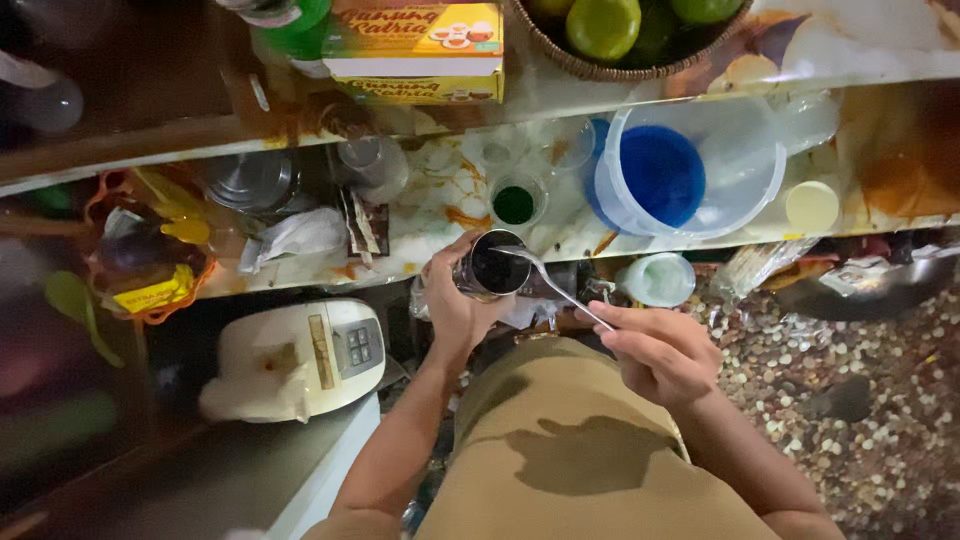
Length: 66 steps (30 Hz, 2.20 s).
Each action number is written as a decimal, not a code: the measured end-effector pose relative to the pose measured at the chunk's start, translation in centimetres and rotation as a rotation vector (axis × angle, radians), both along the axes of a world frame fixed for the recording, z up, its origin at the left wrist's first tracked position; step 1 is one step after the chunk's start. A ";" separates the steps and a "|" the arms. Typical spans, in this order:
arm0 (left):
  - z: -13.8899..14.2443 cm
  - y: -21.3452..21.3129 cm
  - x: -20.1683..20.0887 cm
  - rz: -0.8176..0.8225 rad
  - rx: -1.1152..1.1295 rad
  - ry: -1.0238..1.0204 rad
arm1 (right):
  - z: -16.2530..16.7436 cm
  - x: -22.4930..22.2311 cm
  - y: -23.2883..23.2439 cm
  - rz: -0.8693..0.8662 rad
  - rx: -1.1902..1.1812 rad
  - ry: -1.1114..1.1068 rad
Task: The person scoops blue liquid from a bucket into a metal cup, then adds brown liquid from another bucket. They stir the mixture with a spoon, pour it into a plastic cup, and place the cup into a freezer.
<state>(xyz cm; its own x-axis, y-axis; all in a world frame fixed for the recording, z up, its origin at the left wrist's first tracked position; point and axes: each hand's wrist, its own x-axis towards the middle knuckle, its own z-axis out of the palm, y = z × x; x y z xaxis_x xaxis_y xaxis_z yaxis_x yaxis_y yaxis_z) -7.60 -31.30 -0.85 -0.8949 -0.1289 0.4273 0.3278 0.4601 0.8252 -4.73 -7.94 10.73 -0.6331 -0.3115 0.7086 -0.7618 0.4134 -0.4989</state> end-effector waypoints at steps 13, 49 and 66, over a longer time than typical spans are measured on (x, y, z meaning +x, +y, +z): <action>-0.7 1.3 -3.5 0.099 -0.129 0.043 | -0.3 -5.8 2.8 0.074 0.076 -0.044; -0.8 -0.5 -7.3 0.143 -0.377 -0.068 | -3.6 -9.0 0.1 -0.260 0.127 -0.113; -1.2 -0.3 -8.2 0.167 -0.551 -0.022 | -3.1 -9.1 -0.1 -0.207 0.146 -0.145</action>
